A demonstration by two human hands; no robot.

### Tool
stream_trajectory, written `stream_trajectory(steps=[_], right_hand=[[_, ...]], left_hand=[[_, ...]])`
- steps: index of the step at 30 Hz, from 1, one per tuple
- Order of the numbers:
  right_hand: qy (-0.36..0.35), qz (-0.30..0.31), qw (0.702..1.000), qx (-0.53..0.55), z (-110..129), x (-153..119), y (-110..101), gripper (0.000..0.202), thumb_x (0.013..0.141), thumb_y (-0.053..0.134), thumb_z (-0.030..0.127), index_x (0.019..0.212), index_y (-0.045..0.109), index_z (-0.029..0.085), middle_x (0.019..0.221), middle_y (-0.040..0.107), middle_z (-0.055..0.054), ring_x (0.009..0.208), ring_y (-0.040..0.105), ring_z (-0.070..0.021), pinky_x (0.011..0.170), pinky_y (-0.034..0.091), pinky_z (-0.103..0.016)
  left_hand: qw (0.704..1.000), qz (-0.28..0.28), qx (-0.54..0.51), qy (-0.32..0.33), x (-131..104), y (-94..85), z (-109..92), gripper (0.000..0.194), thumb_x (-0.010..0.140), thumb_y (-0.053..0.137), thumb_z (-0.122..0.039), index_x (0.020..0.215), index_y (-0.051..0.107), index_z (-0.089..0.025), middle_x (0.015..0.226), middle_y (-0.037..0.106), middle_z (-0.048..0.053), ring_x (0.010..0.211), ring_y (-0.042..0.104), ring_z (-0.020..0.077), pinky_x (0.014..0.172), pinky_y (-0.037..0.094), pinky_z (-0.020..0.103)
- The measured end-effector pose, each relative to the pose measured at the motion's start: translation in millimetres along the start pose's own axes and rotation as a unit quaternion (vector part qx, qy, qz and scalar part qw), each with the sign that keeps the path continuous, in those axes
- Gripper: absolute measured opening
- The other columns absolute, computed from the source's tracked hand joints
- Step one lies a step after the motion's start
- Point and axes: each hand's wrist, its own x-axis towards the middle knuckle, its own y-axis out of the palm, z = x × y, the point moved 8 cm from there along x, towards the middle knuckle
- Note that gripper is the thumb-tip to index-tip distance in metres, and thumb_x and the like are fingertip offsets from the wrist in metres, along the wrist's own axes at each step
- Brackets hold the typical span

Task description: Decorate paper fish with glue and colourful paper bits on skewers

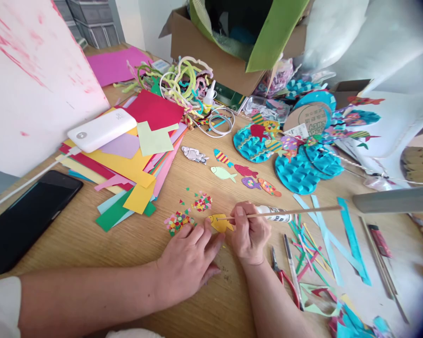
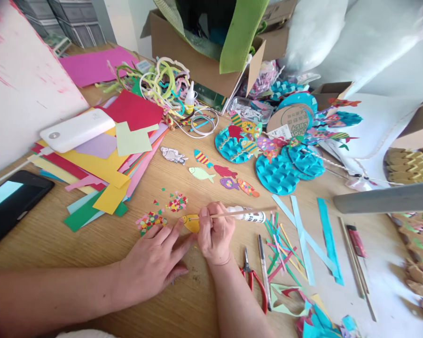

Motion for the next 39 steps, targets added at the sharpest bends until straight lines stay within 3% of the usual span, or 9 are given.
stream_trajectory(steps=[6, 39], right_hand=[[-0.034, 0.041, 0.999, -0.009, 4, 2, 6, 0.025, 0.090, 0.045, 0.013, 0.067, 0.045, 0.021, 0.058, 0.046, 0.002, 0.051, 0.044, -0.0125, 0.054, 0.033, -0.030], [-0.067, 0.075, 0.994, -0.037, 13, 7, 12, 0.022, 0.089, 0.044, 0.010, 0.071, 0.043, 0.022, 0.062, 0.046, 0.001, 0.058, 0.043, -0.0150, 0.057, 0.032, -0.031]], left_hand=[[1.000, 0.002, 0.002, 0.000, 0, 0.1, 0, 0.060, 0.092, 0.044, -0.055, 0.140, 0.041, -0.019, 0.137, 0.048, 0.020, 0.105, 0.049, 0.0288, 0.086, 0.033, 0.042], [1.000, 0.008, 0.003, 0.002, 0, -2.1, 0, 0.058, 0.092, 0.043, -0.054, 0.138, 0.043, -0.017, 0.135, 0.049, 0.021, 0.105, 0.049, 0.0290, 0.085, 0.034, 0.042]])
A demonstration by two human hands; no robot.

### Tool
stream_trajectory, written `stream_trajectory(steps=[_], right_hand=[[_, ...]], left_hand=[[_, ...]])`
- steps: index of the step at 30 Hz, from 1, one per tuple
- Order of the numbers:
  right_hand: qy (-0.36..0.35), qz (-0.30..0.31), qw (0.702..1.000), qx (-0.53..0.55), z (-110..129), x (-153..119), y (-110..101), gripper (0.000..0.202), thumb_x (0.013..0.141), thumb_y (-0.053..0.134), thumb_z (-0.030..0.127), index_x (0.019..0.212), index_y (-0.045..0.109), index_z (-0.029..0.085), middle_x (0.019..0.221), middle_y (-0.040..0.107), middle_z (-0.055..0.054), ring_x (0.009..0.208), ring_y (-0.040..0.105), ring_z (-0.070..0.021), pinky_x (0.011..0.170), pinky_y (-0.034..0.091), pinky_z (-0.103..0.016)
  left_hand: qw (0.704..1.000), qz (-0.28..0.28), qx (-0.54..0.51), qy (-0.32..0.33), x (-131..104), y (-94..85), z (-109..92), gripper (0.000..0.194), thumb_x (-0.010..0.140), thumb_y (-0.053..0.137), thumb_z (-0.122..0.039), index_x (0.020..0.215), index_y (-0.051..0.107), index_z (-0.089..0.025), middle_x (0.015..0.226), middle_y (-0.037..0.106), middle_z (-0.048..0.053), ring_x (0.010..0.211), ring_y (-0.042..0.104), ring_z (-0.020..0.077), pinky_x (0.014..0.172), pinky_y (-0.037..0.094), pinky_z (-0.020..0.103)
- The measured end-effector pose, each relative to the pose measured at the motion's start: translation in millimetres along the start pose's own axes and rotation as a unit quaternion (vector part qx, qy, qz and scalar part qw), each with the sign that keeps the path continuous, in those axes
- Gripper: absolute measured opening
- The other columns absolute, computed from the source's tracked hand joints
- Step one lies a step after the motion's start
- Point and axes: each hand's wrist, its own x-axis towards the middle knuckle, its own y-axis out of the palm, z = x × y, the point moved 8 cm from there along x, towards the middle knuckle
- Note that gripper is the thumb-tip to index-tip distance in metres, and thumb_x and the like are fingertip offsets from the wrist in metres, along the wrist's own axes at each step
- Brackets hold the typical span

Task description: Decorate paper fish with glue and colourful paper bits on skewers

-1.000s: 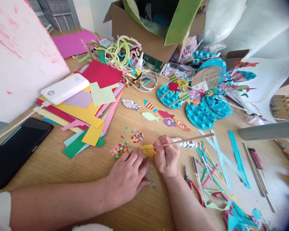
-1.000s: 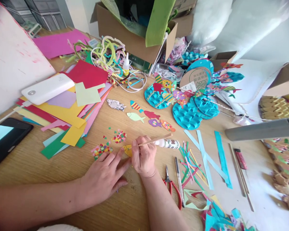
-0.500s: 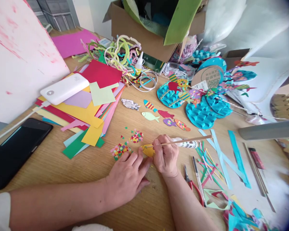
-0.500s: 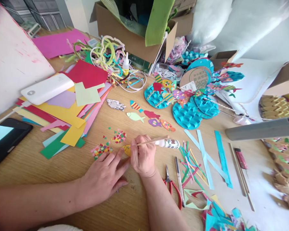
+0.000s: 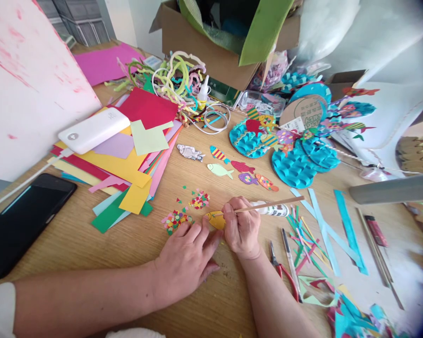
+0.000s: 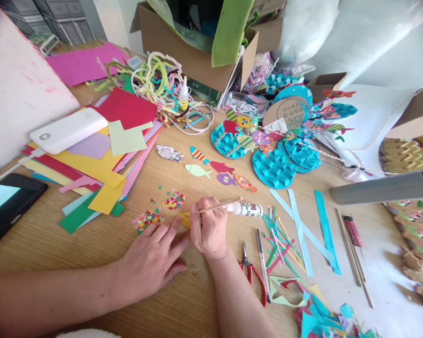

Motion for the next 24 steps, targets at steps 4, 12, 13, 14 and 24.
stream_trajectory(steps=[4, 12, 13, 14, 24], right_hand=[[-0.003, 0.002, 1.000, -0.002, 0.7, 0.0, 0.4, 0.021, 0.089, 0.044, 0.010, 0.072, 0.043, 0.022, 0.062, 0.046, 0.001, 0.058, 0.042, -0.0148, 0.057, 0.032, -0.031], [-0.006, 0.006, 1.000, -0.006, -0.6, 0.0, 0.1, 0.021, 0.089, 0.045, 0.009, 0.072, 0.043, 0.022, 0.062, 0.047, 0.001, 0.059, 0.042, -0.0149, 0.057, 0.032, -0.030], [-0.007, 0.005, 1.000, -0.008, -0.1, 0.2, 0.3, 0.021, 0.089, 0.045, 0.009, 0.072, 0.043, 0.022, 0.062, 0.047, 0.001, 0.058, 0.042, -0.0149, 0.057, 0.032, -0.030], [-0.008, 0.003, 1.000, -0.009, 0.3, 0.6, 0.3, 0.021, 0.088, 0.045, 0.009, 0.072, 0.043, 0.022, 0.062, 0.047, 0.001, 0.058, 0.042, -0.0148, 0.057, 0.032, -0.030], [-0.011, -0.005, 1.000, -0.014, 2.1, 2.9, 0.5, 0.022, 0.088, 0.046, 0.009, 0.071, 0.042, 0.023, 0.060, 0.047, 0.002, 0.056, 0.042, -0.0143, 0.056, 0.031, -0.029]], left_hand=[[1.000, 0.001, -0.006, -0.002, 0.0, 1.0, 0.2, 0.058, 0.093, 0.042, -0.053, 0.137, 0.044, -0.017, 0.136, 0.049, 0.020, 0.106, 0.049, 0.0289, 0.086, 0.035, 0.042], [1.000, 0.003, -0.009, -0.003, 0.2, -0.4, 1.3, 0.056, 0.093, 0.043, -0.053, 0.137, 0.044, -0.020, 0.134, 0.049, 0.020, 0.106, 0.049, 0.0288, 0.086, 0.036, 0.042], [1.000, 0.004, -0.011, -0.006, 0.8, -0.9, 2.1, 0.055, 0.093, 0.042, -0.053, 0.137, 0.045, -0.021, 0.134, 0.049, 0.019, 0.105, 0.049, 0.0286, 0.086, 0.036, 0.042], [1.000, 0.006, -0.014, -0.010, 1.5, -1.6, 3.2, 0.053, 0.093, 0.042, -0.053, 0.136, 0.045, -0.022, 0.133, 0.050, 0.018, 0.105, 0.049, 0.0285, 0.086, 0.037, 0.042], [0.999, -0.001, -0.037, -0.015, 4.8, -5.8, 7.5, 0.047, 0.093, 0.046, -0.050, 0.134, 0.046, -0.027, 0.138, 0.047, 0.012, 0.116, 0.044, 0.0293, 0.092, 0.037, 0.043]])
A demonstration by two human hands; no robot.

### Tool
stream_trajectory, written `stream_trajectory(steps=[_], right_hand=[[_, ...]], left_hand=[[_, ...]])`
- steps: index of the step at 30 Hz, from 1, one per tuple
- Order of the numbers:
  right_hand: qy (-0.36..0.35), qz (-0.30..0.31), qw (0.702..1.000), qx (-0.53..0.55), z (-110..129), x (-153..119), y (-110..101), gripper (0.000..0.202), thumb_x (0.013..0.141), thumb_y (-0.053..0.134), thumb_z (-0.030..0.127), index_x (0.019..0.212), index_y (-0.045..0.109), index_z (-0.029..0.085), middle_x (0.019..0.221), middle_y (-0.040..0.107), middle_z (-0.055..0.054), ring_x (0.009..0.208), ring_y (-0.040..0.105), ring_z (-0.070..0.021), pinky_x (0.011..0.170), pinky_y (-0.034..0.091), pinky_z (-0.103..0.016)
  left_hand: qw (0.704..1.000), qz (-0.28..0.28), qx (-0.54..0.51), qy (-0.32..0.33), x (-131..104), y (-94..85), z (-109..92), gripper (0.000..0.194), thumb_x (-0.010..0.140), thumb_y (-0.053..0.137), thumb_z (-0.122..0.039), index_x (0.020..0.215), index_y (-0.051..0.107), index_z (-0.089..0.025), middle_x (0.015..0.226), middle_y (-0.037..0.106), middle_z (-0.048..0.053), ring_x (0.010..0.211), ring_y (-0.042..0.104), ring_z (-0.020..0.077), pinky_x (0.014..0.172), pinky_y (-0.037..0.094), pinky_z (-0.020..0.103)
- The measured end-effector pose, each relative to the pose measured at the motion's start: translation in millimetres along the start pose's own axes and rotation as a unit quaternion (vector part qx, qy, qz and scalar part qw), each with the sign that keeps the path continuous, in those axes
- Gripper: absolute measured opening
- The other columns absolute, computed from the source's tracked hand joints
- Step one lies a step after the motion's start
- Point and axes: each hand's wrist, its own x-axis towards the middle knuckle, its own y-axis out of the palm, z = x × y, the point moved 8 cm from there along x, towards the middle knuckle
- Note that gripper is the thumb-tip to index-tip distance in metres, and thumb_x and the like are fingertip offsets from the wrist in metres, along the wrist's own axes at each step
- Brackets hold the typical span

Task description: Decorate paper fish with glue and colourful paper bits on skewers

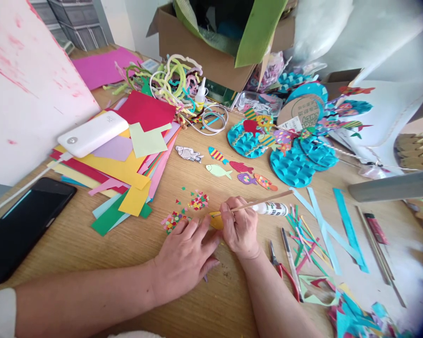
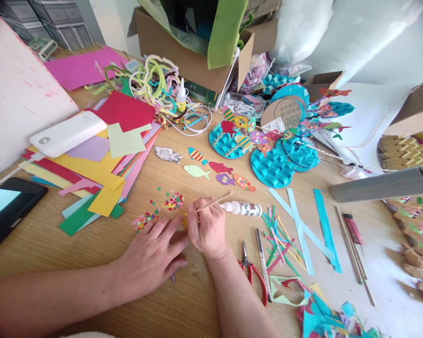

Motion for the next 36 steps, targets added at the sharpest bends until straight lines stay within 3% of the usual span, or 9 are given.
stream_trajectory(steps=[8, 23, 28, 32, 36], right_hand=[[0.006, -0.002, 1.000, -0.007, 1, 1, -1, 0.025, 0.089, 0.046, 0.010, 0.069, 0.039, 0.023, 0.057, 0.044, 0.003, 0.054, 0.041, -0.0136, 0.055, 0.030, -0.029], [0.026, -0.017, 1.000, 0.008, -5, -3, -2, 0.027, 0.089, 0.047, 0.010, 0.067, 0.039, 0.023, 0.057, 0.041, 0.004, 0.052, 0.039, -0.0124, 0.054, 0.031, -0.029], [0.044, -0.071, 0.996, 0.032, -12, -10, -10, 0.024, 0.090, 0.046, 0.012, 0.069, 0.044, 0.022, 0.059, 0.047, 0.003, 0.051, 0.043, -0.0118, 0.054, 0.033, -0.029], [0.058, -0.103, 0.992, 0.041, -17, -14, -15, 0.024, 0.090, 0.046, 0.013, 0.068, 0.046, 0.021, 0.059, 0.048, 0.003, 0.049, 0.043, -0.0111, 0.052, 0.032, -0.028], [0.043, -0.084, 0.995, 0.034, -13, -12, -13, 0.027, 0.090, 0.046, 0.012, 0.065, 0.043, 0.021, 0.055, 0.046, 0.003, 0.048, 0.041, -0.0114, 0.053, 0.031, -0.029]], left_hand=[[1.000, -0.004, -0.002, 0.006, 1, 0.3, -1, 0.047, 0.092, 0.047, -0.049, 0.134, 0.046, -0.026, 0.139, 0.046, 0.008, 0.120, 0.041, 0.0297, 0.095, 0.036, 0.045], [1.000, 0.001, -0.002, 0.004, 0, 3.9, 1, 0.048, 0.093, 0.043, -0.051, 0.134, 0.046, -0.026, 0.140, 0.045, 0.011, 0.122, 0.040, 0.0309, 0.096, 0.035, 0.046], [1.000, -0.003, -0.006, -0.003, -1, 2.6, 1, 0.047, 0.093, 0.045, -0.049, 0.134, 0.047, -0.027, 0.143, 0.040, 0.013, 0.122, 0.041, 0.0312, 0.097, 0.035, 0.046], [1.000, -0.005, -0.008, -0.005, -1, 1.6, 1, 0.048, 0.093, 0.046, -0.048, 0.136, 0.046, -0.027, 0.136, 0.045, 0.013, 0.119, 0.043, 0.0312, 0.096, 0.036, 0.046], [1.000, -0.001, -0.002, -0.001, -1, 1.3, 0, 0.047, 0.092, 0.046, -0.048, 0.133, 0.047, -0.025, 0.128, 0.049, 0.014, 0.118, 0.043, 0.0314, 0.094, 0.037, 0.046]])
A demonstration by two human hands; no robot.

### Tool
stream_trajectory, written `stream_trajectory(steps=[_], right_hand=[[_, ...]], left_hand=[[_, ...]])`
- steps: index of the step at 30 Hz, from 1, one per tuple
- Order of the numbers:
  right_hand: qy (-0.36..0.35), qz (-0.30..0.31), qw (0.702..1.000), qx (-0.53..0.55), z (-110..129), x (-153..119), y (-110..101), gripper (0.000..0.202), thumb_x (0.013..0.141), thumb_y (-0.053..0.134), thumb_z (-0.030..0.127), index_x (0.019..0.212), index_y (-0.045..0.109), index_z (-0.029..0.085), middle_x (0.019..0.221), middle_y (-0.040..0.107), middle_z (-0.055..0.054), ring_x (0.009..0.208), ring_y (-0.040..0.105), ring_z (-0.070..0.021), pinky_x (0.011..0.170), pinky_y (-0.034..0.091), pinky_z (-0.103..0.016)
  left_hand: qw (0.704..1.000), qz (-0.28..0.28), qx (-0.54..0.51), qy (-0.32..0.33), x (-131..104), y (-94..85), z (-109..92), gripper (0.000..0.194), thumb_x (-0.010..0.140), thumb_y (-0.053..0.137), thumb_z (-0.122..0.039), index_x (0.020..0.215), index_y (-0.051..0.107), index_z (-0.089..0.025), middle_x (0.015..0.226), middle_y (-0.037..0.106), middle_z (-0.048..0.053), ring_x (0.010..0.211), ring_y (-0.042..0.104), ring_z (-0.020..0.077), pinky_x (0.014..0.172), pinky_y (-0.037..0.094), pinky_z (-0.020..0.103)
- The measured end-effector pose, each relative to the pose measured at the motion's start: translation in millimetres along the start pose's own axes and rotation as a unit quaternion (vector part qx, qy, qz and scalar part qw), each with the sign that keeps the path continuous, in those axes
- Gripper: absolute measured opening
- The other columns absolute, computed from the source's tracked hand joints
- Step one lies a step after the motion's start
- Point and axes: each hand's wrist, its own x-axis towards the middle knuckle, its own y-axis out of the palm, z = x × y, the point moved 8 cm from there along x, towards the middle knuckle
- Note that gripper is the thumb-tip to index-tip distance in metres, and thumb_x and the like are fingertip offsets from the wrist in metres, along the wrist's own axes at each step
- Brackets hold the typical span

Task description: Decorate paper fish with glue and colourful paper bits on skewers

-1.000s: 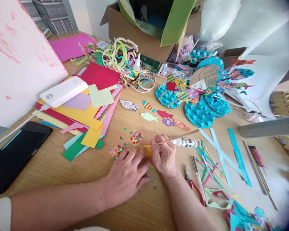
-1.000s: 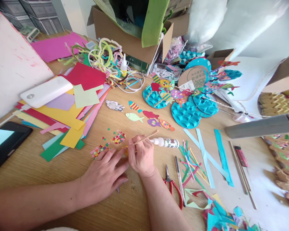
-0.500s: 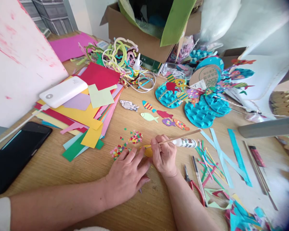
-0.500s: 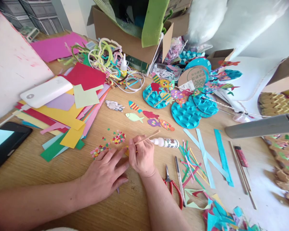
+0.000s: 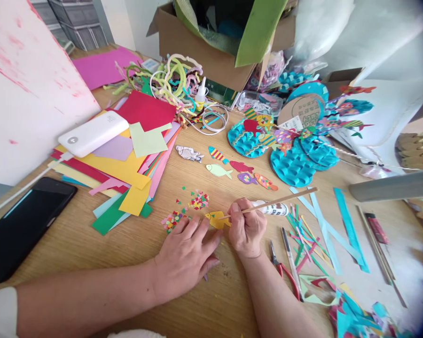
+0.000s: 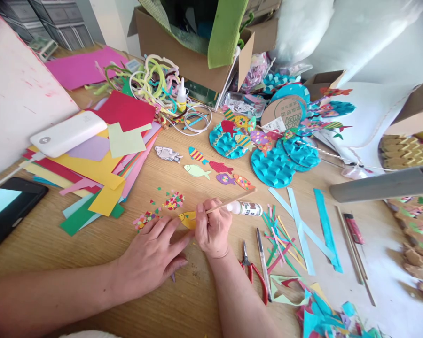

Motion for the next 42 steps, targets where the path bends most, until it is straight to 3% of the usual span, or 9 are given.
stream_trajectory(steps=[9, 15, 25, 34, 42], right_hand=[[-0.010, 0.043, 0.999, -0.020, 3, 3, 8, 0.026, 0.088, 0.048, 0.011, 0.064, 0.042, 0.021, 0.055, 0.040, 0.004, 0.050, 0.039, -0.0113, 0.053, 0.030, -0.028], [0.010, -0.010, 1.000, 0.014, -5, -4, -1, 0.022, 0.089, 0.048, 0.012, 0.068, 0.048, 0.020, 0.060, 0.050, 0.002, 0.050, 0.044, -0.0107, 0.052, 0.033, -0.028], [0.042, -0.016, 0.999, 0.028, -4, -2, 6, 0.009, 0.091, 0.051, 0.016, 0.084, 0.054, 0.021, 0.073, 0.057, 0.001, 0.061, 0.057, -0.0129, 0.058, 0.045, -0.028], [-0.020, 0.102, 0.993, 0.057, 18, 3, 28, 0.012, 0.092, 0.047, 0.013, 0.085, 0.052, 0.021, 0.076, 0.058, -0.001, 0.073, 0.054, -0.0155, 0.069, 0.044, -0.033], [-0.038, 0.131, 0.990, 0.035, 25, 4, 34, 0.013, 0.093, 0.046, 0.012, 0.088, 0.053, 0.022, 0.078, 0.060, -0.002, 0.074, 0.055, -0.0161, 0.069, 0.045, -0.033]], left_hand=[[1.000, -0.006, 0.021, 0.011, 0, -0.4, -2, 0.051, 0.093, 0.043, -0.052, 0.134, 0.047, -0.022, 0.124, 0.053, 0.012, 0.115, 0.043, 0.0294, 0.093, 0.034, 0.043], [0.999, -0.013, 0.037, 0.014, -3, -2.0, -5, 0.055, 0.093, 0.042, -0.053, 0.138, 0.043, -0.021, 0.129, 0.053, 0.012, 0.107, 0.046, 0.0265, 0.087, 0.033, 0.040], [0.996, -0.033, 0.076, 0.031, -4, -11.9, -10, 0.054, 0.093, 0.044, -0.052, 0.124, 0.053, -0.009, 0.128, 0.056, 0.018, 0.109, 0.048, 0.0282, 0.089, 0.031, 0.041], [0.996, -0.046, 0.065, 0.038, -5, -11.6, -11, 0.049, 0.091, 0.048, -0.051, 0.115, 0.057, -0.009, 0.119, 0.061, 0.017, 0.097, 0.053, 0.0269, 0.081, 0.034, 0.040], [0.998, -0.035, 0.044, 0.032, -4, -11.9, -11, 0.041, 0.091, 0.050, -0.050, 0.104, 0.058, -0.012, 0.110, 0.063, 0.014, 0.093, 0.054, 0.0258, 0.078, 0.034, 0.039]])
